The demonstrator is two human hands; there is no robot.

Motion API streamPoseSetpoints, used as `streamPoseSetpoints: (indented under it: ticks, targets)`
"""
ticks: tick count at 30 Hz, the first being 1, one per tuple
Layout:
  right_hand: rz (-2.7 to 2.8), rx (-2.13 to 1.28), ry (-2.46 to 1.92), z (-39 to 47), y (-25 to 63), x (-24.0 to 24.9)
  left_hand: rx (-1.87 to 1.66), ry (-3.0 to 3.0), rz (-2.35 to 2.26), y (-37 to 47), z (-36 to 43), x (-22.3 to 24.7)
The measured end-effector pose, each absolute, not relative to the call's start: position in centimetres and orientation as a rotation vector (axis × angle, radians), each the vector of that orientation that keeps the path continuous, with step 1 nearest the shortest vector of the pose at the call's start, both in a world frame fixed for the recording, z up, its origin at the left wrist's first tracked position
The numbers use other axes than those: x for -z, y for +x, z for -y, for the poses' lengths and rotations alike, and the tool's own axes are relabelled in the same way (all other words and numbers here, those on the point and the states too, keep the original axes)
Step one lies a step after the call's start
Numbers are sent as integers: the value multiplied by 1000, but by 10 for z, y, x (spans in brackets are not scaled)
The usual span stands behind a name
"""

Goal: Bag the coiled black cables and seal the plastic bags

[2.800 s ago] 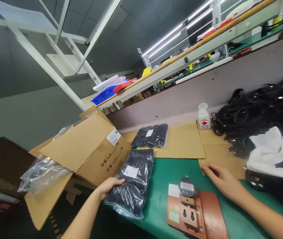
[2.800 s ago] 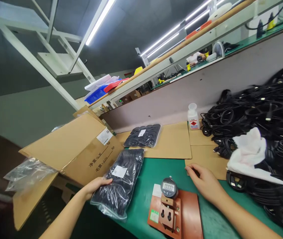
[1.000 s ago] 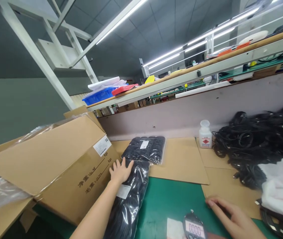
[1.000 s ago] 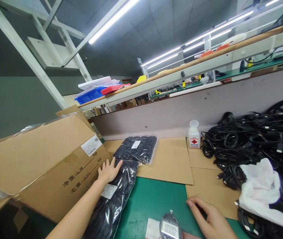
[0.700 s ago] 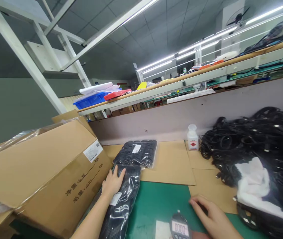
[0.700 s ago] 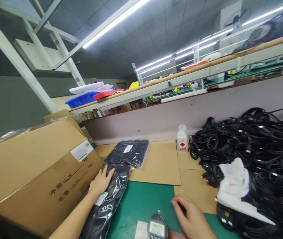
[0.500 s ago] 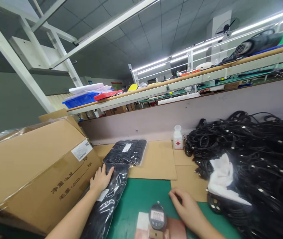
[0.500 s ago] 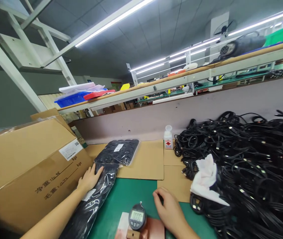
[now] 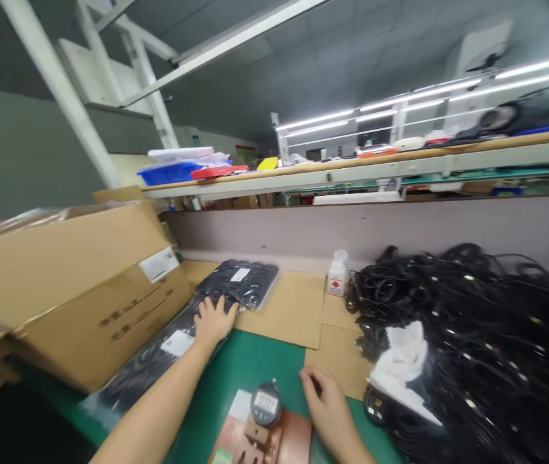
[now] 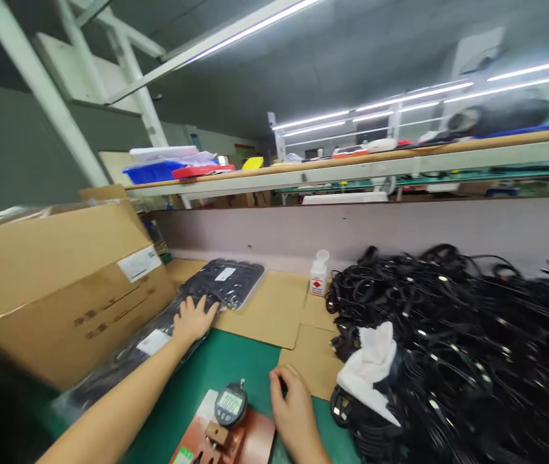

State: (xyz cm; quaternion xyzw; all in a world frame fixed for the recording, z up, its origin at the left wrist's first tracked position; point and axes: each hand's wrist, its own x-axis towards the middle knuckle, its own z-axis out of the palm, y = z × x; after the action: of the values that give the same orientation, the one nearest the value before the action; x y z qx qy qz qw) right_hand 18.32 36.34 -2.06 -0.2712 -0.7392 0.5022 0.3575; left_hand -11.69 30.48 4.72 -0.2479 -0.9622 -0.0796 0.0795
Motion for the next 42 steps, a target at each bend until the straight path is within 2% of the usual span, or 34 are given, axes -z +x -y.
streamPoseSetpoints:
  ticks: [7, 12, 18, 27, 33, 42]
  targets:
    - [1979, -1435, -802, -374, 195, 35, 279, -792, 2933, -111, -290, -46]
    - [1930, -1516, -994, -383, 201, 40, 230, -760, 3005, -118, -233, -62]
    - [2011, -1348, -940, -382, 198, 43, 238, -654, 3009, -124, -166, -51]
    - [2057, -1073, -1021, -375, 190, 29, 398, -834, 2958, -136, -158, -32]
    - [1999, -1054, -1131, -360, 186, 17, 402, -1128, 2909, -142, -145, -27]
    - [1952, -1060, -1043, -343, 176, -2, 350, -1122, 2926, -145, -145, -36]
